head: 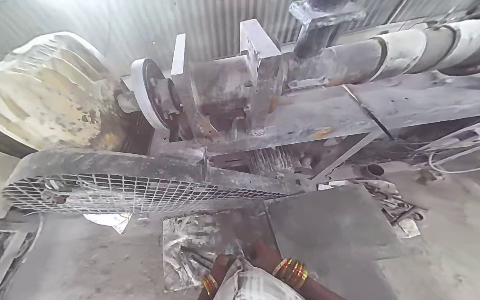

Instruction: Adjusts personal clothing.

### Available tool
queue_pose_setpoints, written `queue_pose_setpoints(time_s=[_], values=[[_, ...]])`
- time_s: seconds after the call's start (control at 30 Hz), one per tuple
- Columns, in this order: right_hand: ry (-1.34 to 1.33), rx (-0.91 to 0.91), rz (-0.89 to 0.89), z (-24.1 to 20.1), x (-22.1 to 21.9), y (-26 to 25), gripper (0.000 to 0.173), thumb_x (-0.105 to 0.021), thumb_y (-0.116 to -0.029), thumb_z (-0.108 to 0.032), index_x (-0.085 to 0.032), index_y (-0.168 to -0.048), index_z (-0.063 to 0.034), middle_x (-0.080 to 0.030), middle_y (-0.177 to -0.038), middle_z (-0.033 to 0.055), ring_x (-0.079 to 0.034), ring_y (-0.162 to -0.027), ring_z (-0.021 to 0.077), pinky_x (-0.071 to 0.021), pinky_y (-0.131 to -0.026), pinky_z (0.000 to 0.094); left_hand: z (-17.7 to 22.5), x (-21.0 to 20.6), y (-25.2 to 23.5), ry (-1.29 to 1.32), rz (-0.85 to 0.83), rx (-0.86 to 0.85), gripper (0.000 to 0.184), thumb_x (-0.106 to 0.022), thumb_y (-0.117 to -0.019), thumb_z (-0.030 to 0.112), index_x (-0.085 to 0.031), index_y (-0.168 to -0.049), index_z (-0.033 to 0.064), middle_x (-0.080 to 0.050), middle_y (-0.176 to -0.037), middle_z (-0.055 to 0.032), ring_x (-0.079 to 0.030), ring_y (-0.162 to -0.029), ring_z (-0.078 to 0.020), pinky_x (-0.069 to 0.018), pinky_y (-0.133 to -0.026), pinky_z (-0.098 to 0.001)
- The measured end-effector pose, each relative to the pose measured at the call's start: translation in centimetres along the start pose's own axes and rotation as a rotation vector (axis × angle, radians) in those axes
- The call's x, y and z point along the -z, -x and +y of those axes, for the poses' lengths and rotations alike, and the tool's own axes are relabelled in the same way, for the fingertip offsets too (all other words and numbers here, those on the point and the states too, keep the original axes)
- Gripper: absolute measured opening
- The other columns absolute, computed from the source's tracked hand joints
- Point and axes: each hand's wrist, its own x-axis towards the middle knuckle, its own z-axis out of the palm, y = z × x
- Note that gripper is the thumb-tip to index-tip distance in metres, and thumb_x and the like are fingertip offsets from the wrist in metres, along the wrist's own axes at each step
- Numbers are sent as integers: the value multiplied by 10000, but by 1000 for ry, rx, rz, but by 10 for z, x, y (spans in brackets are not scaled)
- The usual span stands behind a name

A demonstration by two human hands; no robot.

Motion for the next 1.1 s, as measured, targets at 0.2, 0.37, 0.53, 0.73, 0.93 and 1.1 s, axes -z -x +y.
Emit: queue_pose_setpoints(time_s=[0.2,0.37,0.53,0.73,0.93,1.1], values=[[-138,-28,53,12,8,-3,267,-620,-1012,-163,-713,-1068,81,-704,-990,219,-656,-911,284,-499,-884,476,9,-3,-9,97,84,55,279,-489,-1030,-8,-643,-1161,-200,-668,-1168,-346,-640,-1142,-391,-434,-1076,-433],[-74,55,7,21,13,-5,262,-645,-982,-129,-705,-1105,94,-706,-1043,252,-670,-980,339,-493,-929,519,11,-12,-13,308,102,8,186,-545,-983,-27,-683,-1033,-141,-705,-942,-139,-617,-864,-41,-498,-865,-220],[-125,206,52,32,11,7,214,-649,-946,-47,-696,-1034,143,-689,-925,254,-630,-830,274,-498,-822,422,12,-21,-15,284,106,-35,171,-569,-957,-40,-688,-989,-159,-707,-886,-147,-601,-810,-34,-491,-820,-221],[-103,186,47,39,8,8,242,-634,-974,-79,-694,-1035,148,-686,-924,264,-632,-840,301,-494,-835,450,8,-29,-17,278,72,14,169,-583,-969,-14,-690,-998,-141,-706,-893,-131,-598,-806,-17,-490,-815,-203],[-139,161,49,51,1,4,256,-675,-965,-126,-697,-1032,120,-671,-875,191,-580,-779,191,-479,-781,363,5,-29,-19,130,24,25,230,-577,-1003,49,-703,-1037,-140,-715,-960,-217,-647,-879,-156,-500,-879,-317],[-84,53,-29,42,2,1,294,-674,-982,-148,-684,-1092,124,-685,-986,238,-630,-883,267,-491,-880,425,12,-34,-19,228,21,149,228,-585,-1017,87,-692,-1033,-114,-695,-927,-160,-606,-818,-96,-497,-826,-291]])
